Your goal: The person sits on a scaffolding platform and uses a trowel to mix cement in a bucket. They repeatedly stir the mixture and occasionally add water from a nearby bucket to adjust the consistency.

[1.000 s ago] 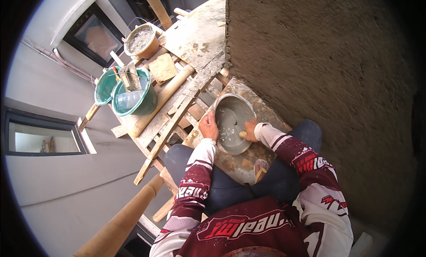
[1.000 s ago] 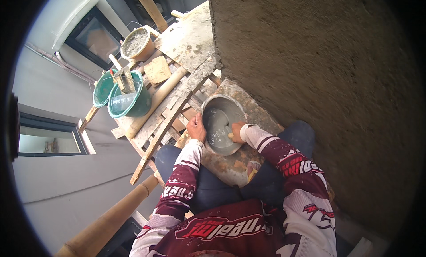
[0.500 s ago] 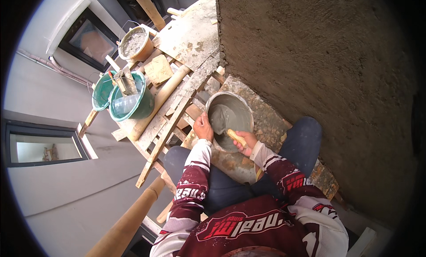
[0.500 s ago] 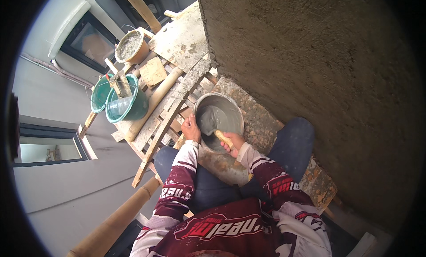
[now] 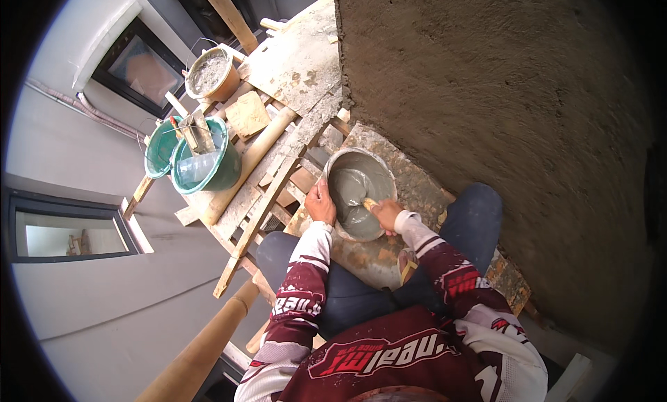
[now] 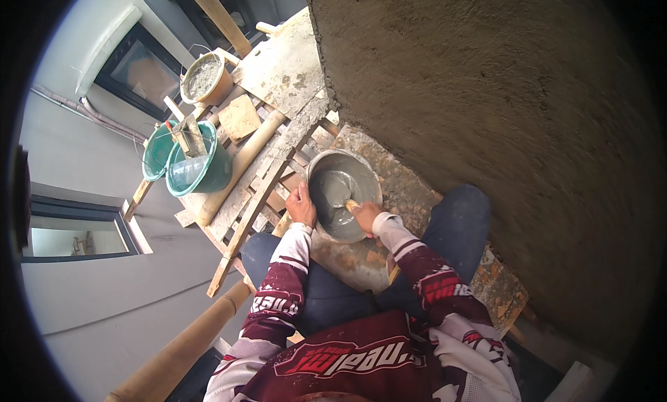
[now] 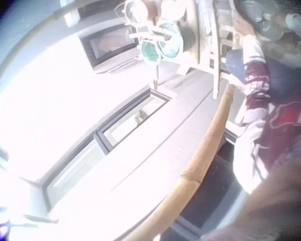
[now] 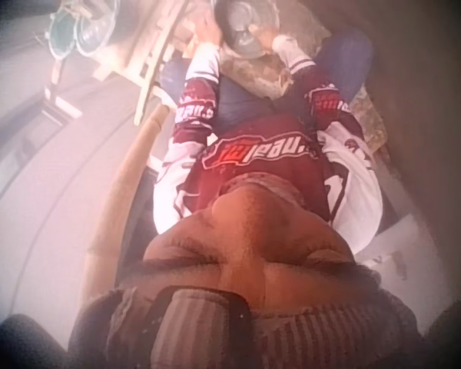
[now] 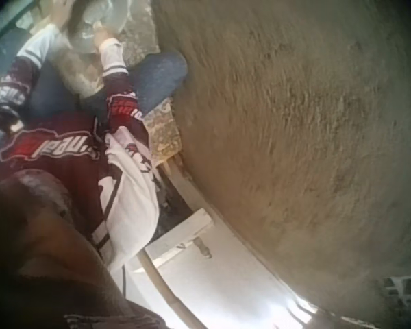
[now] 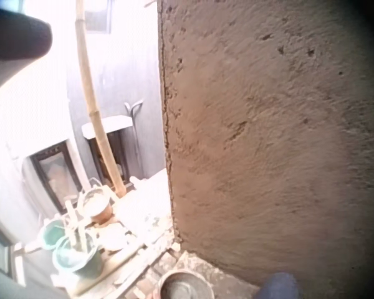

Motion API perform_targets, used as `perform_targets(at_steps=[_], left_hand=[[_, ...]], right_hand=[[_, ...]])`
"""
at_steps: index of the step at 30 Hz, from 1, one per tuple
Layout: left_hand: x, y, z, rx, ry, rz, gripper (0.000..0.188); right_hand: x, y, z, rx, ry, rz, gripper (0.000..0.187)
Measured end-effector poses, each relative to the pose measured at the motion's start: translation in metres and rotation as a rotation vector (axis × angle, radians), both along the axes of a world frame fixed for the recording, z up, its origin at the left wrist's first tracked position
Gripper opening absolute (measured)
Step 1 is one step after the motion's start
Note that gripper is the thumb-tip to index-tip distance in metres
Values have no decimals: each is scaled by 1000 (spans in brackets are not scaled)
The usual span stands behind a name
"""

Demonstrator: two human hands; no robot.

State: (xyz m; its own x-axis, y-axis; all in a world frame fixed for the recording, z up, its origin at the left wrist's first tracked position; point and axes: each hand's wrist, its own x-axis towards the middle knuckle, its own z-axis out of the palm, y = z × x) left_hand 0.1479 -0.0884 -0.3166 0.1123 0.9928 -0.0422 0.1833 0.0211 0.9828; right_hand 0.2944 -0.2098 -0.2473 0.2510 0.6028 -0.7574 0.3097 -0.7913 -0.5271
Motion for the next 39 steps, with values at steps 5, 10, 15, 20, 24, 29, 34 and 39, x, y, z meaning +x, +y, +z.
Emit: perform_targets(at_steps=[5, 10, 15, 20, 24, 29, 34, 39], left_hand=[[-2, 2, -2, 38, 15, 5, 38], [-8, 4, -5, 24, 82, -13, 37], [-2, -1, -5, 65, 79, -26, 36], [0, -2, -1, 40, 82, -40, 34], [6, -3, 1, 75, 14, 17, 39], [8, -6, 7, 127, -3, 64, 46], [1, 0, 0, -20, 159, -40, 35], [4, 0, -5, 64, 77, -30, 36]], right_hand=[[0, 15, 23, -228, -148, 290, 49], [9, 20, 72, -66, -542, 716, 31], [15, 27, 56, 222, -850, 827, 25], [10, 47, 52, 43, -800, 943, 23], [15, 38, 41, -16, -641, 962, 26], [29, 14, 5, 77, -450, 740, 33], [28, -3, -14, -41, 149, 264, 35], [15, -15, -20, 10, 389, -53, 32]])
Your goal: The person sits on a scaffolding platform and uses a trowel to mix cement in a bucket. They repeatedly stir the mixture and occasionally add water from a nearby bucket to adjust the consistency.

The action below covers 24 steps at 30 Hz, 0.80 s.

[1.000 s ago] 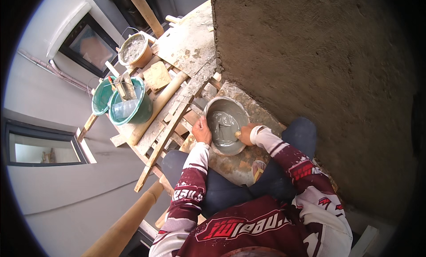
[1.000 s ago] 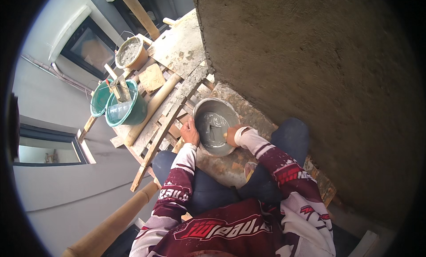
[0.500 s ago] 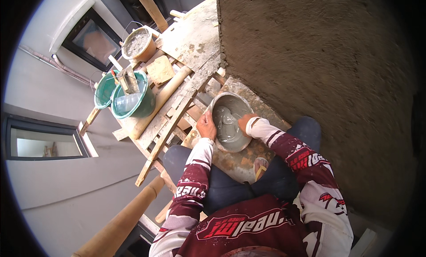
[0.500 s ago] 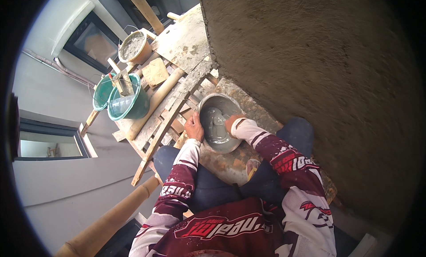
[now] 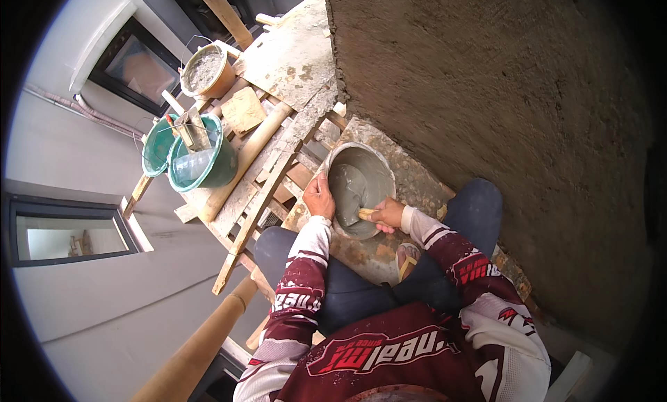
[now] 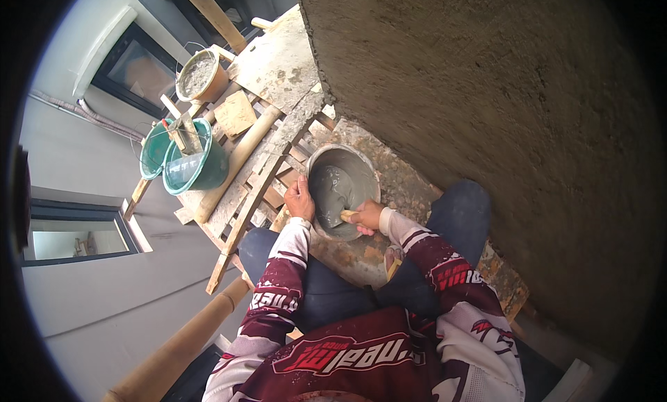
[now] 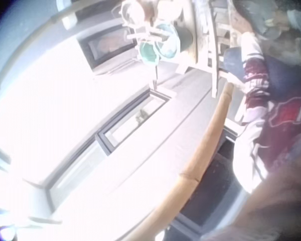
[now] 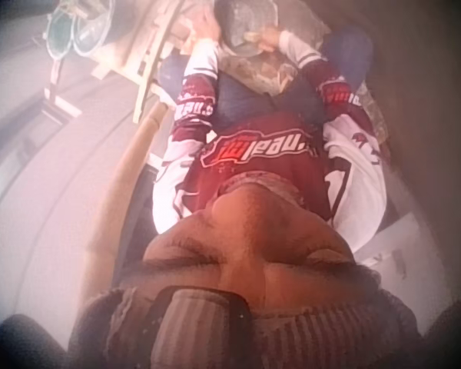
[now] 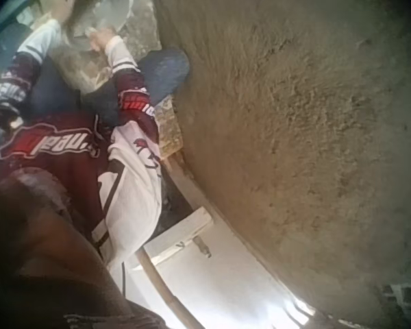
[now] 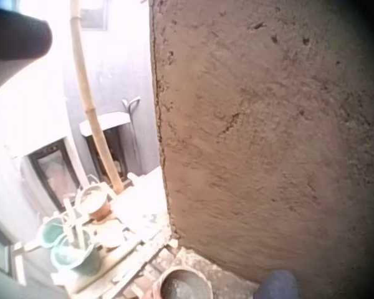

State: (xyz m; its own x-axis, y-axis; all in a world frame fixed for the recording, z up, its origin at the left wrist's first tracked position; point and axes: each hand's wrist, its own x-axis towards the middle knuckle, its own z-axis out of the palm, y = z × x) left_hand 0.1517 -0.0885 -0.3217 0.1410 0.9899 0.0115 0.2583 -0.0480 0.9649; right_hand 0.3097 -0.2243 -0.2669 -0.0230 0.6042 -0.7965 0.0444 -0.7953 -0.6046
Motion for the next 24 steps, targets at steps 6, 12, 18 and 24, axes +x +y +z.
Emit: perform_targets(at_steps=[6, 12, 18, 24], left_hand=[[1, 4, 1, -38, -55, 18, 39], [-1, 10, -6, -35, -58, 20, 41], [2, 4, 10, -49, -62, 29, 41], [3, 8, -2, -51, -65, 61, 42]], right_hand=[[-12, 0, -8, -67, 490, -632, 34], [9, -17, -8, -144, 834, -792, 35], [17, -7, 46, 43, -26, -255, 44], [-1, 19, 8, -100, -435, 296, 54]])
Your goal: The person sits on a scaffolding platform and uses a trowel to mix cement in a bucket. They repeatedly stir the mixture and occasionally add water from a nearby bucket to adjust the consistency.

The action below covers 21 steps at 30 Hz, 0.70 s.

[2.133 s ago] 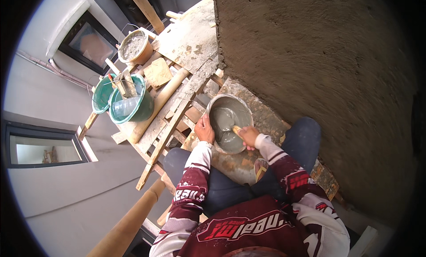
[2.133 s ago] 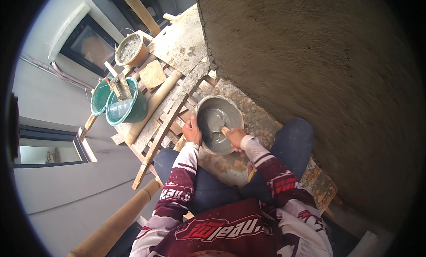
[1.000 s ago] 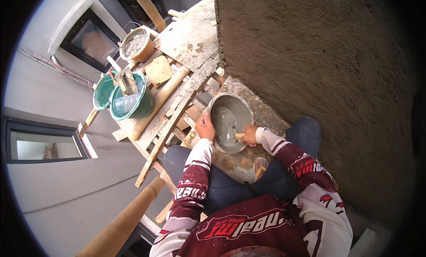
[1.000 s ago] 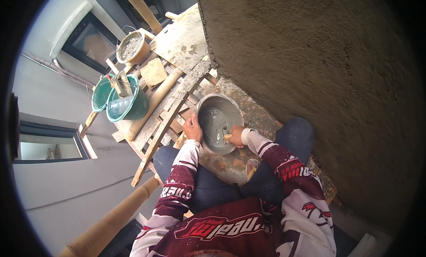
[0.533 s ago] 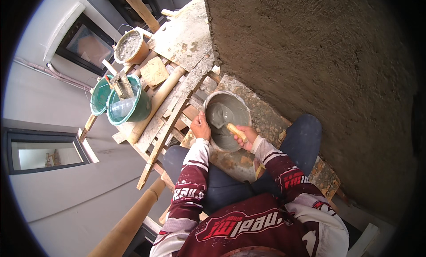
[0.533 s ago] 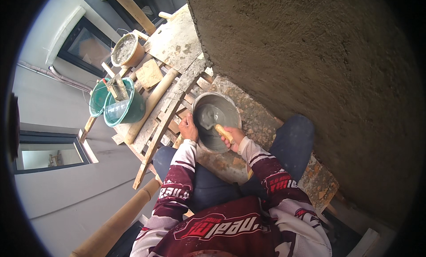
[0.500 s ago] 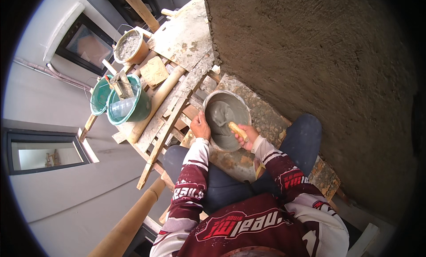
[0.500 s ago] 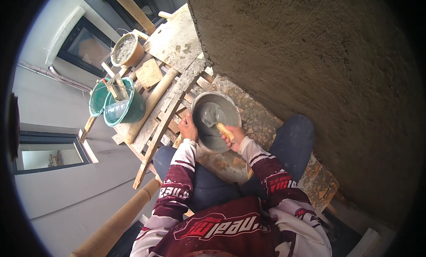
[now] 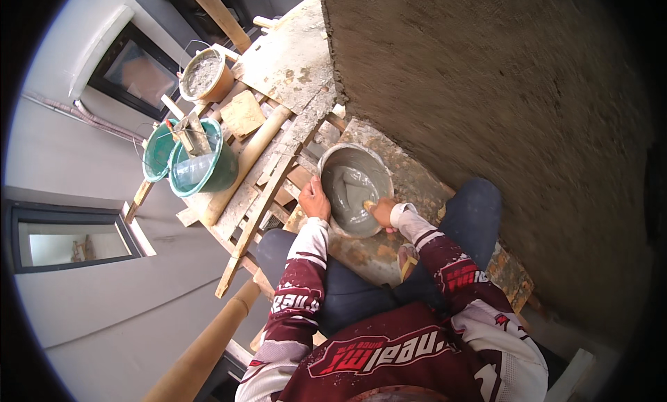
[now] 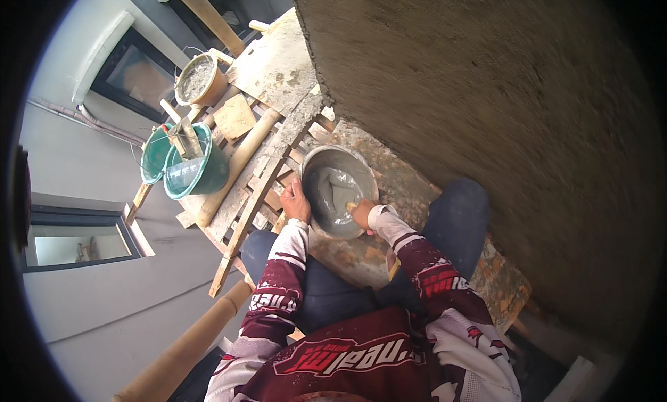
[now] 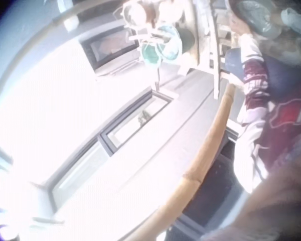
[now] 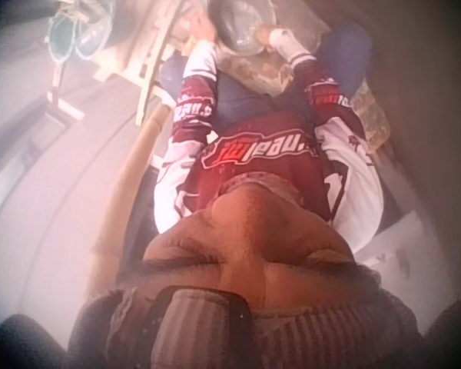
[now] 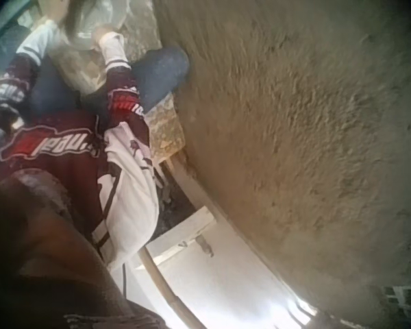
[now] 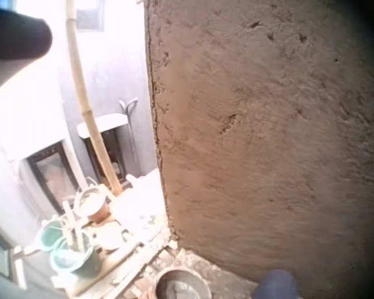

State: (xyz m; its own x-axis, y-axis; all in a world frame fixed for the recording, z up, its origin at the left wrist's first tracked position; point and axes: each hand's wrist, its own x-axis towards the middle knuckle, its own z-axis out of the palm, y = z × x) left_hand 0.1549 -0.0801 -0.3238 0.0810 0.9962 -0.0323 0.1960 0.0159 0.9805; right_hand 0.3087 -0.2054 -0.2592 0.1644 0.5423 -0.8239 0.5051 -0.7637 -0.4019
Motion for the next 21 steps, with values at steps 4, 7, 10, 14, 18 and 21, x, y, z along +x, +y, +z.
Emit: perform_targets(at_steps=[4, 7, 10, 14, 18, 21], left_hand=[[-24, 10, -13, -54, 109, 160, 46], [-33, 12, -19, -91, 263, 269, 47], [-46, 12, -24, -158, 274, 286, 46], [-63, 12, -27, -289, 325, 320, 43], [-73, 16, -26, -336, 374, 375, 41], [-65, 33, 7, -123, 364, 399, 42]], right_hand=[[-26, -11, 58, 194, -276, 232, 35], [-35, -30, 84, 364, -414, 272, 34], [-39, -24, 85, 384, -423, 339, 42], [-49, -32, 82, 430, -461, 365, 46], [-50, -34, 70, 474, -424, 354, 51], [-41, -44, 66, 501, -436, 333, 52]])
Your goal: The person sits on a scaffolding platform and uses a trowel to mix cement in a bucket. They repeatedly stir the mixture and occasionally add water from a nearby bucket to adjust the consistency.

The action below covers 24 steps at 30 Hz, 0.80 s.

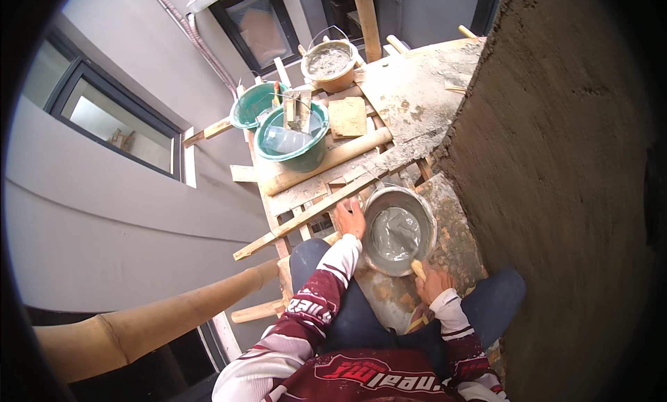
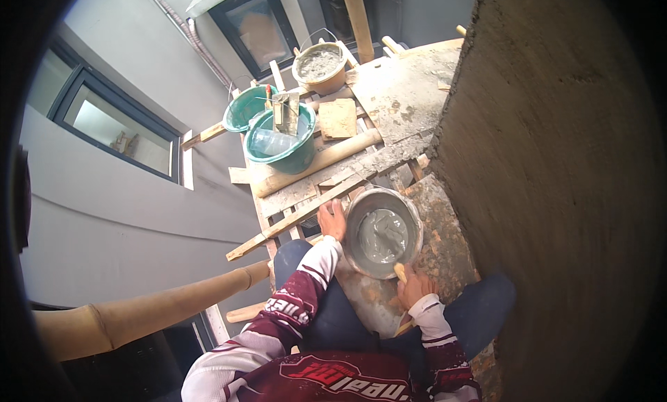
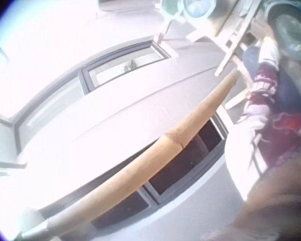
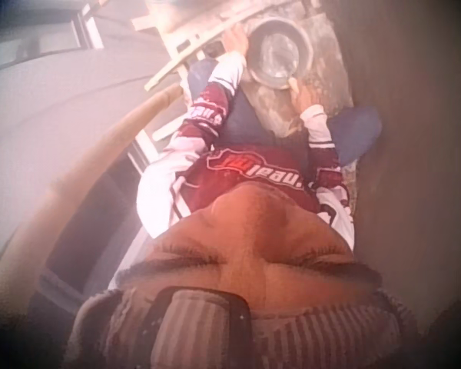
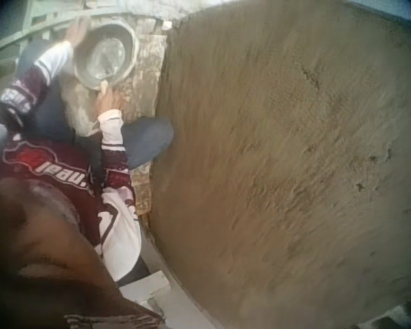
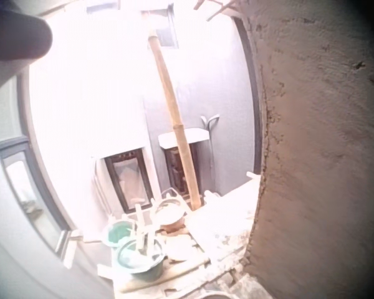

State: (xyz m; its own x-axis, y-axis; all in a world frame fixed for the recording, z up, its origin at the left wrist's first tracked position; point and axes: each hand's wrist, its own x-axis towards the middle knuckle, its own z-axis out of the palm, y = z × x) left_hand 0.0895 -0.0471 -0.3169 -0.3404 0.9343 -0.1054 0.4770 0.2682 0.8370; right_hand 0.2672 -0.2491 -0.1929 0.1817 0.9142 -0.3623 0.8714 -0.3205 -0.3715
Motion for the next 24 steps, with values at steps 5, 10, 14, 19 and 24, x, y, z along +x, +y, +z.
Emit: perform_targets(at_steps=[5, 10, 14, 19, 24], left_hand=[[-35, 97, 43, 595, 195, -143, 38], [-49, 212, 115, 696, 788, -424, 47], [-70, 267, 145, 563, 1246, -567, 38], [-90, 257, 146, 5, 1256, -543, 24], [-114, 225, 111, -112, 924, -451, 26]], right_hand=[[1, -11, -9, -7, 38, -29, 55], [4, -21, -25, 109, 90, -42, 57], [-2, -19, -20, 115, 74, -103, 59], [0, -32, -45, 93, 141, -111, 62], [-3, -35, -55, 159, 189, -131, 63]])
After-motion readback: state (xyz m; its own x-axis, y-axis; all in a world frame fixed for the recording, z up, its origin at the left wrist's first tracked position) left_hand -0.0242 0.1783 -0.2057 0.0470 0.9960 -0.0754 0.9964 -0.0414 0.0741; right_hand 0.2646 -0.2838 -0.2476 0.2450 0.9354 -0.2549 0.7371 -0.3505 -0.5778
